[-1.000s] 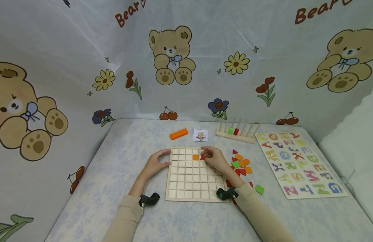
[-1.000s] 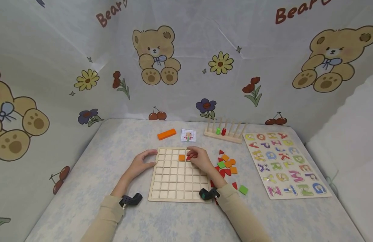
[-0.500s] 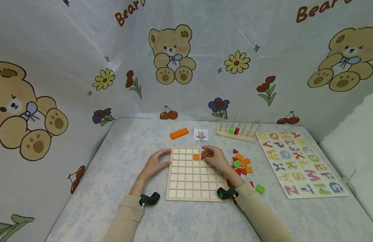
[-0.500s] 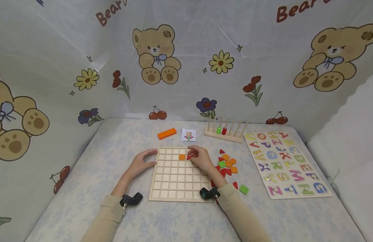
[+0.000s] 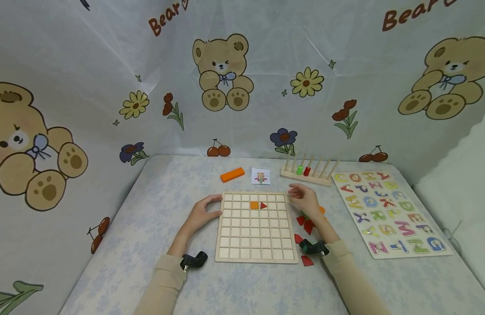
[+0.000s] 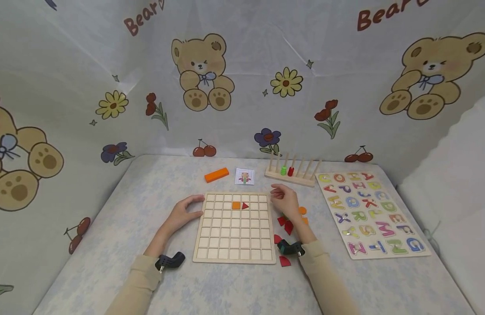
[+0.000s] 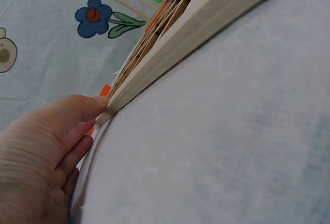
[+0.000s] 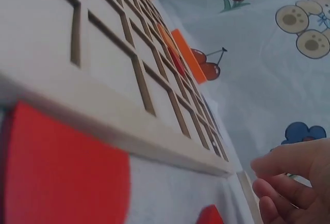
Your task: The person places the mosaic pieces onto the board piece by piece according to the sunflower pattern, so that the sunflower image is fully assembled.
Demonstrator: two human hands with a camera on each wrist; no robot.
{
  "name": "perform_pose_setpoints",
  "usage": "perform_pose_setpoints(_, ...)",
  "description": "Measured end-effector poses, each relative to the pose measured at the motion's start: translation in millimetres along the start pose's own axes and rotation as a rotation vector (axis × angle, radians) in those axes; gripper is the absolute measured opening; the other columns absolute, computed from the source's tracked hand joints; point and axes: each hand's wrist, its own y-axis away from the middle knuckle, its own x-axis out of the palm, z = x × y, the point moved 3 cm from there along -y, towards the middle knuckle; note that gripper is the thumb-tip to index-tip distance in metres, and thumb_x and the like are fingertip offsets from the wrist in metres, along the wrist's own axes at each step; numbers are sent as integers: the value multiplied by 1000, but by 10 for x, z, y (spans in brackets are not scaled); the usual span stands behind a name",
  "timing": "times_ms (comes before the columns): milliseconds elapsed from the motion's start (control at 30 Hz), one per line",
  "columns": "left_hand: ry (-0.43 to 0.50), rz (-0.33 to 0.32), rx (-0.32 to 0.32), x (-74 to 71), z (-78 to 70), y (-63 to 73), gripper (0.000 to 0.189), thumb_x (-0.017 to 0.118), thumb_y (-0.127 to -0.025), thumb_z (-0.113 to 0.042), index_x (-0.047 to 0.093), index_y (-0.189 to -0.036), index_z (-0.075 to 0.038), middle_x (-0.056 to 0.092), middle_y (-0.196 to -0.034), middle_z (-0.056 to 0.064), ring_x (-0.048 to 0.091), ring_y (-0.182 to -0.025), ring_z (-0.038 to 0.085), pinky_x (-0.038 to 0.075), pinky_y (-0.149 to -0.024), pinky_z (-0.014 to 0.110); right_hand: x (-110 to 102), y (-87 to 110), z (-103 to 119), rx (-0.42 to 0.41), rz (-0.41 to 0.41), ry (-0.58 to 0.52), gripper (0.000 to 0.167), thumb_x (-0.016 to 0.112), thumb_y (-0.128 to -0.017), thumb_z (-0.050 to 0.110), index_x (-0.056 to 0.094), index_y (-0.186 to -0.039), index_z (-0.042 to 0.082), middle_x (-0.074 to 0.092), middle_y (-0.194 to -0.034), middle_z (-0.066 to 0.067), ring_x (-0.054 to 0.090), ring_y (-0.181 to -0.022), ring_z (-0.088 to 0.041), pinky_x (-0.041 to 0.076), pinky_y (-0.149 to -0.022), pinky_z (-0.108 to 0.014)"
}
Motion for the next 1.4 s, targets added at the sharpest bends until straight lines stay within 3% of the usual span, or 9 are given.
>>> perform_pose_setpoints(200, -1, 2, -5, 2, -7, -3, 53, 74, -84, -21, 55, -133, -13, 59, -131, 6, 42, -136, 25, 27, -117, 49, -192, -22, -263, 53, -109, 62, 41, 68, -79, -6, 61, -119, -8, 68, -101, -26, 64, -93, -37, 47, -73, -9)
perform_pose_setpoints(400, 1, 6, 7, 5, 11, -4, 53, 73, -84, -20, 55, -133, -12, 59, -132, 8, 42, -136, 27, 28, -117, 50, -277, 11, -401, 155, -177, 101, 42, 71, -76, -5, 61, -117, -9, 67, -104, -29, 61, -96, -37, 48, -77, -17)
perform_pose_setpoints(633, 1, -1, 12, 8, 18, 1, 54, 74, -83, -20, 55, -133, -11, 59, -131, 8, 42, -135, 27, 28, -116, 50, -265, 19, -422, 148, -166, 96, 41, 72, -76, -4, 61, -115, -10, 66, -97, -29, 64, -78, -23, 45, -65, -9)
perform_pose_setpoints(900, 14, -6, 42, 4, 18, 10, 54, 74, -83, -19, 56, -132, -8, 59, -131, 13, 42, -135, 31, 27, -116, 53, -230, 24, -435, 98, -94, 48, 44, 68, -79, -5, 58, -122, -8, 65, -108, -27, 61, -99, -37, 42, -75, -6)
perform_pose_setpoints(1167, -6, -6, 18, -7, 17, 10, 54, 74, -83, -21, 55, -133, -12, 59, -131, 8, 43, -135, 26, 28, -117, 49, -235, 21, -426, 85, -72, 71, 44, 68, -79, -5, 58, -122, -8, 66, -104, -27, 62, -96, -37, 43, -74, -8)
perform_pose_setpoints(1300, -15, -7, 14, -6, 17, 7, 53, 74, -84, -20, 56, -133, -12, 59, -131, 7, 44, -134, 26, 29, -116, 49, -185, 17, -355, 82, -62, 32, 45, 69, -79, -6, 58, -122, -9, 66, -106, -28, 62, -97, -38, 44, -73, -4)
perform_pose_setpoints(1400, -16, -3, 12, -3, 15, 7, 52, 74, -84, -20, 56, -133, -12, 59, -131, 7, 44, -134, 26, 29, -116, 50, -108, 23, -254, 73, -40, -15, 45, 69, -78, -7, 58, -122, -10, 65, -107, -29, 62, -98, -40, 50, -76, -10)
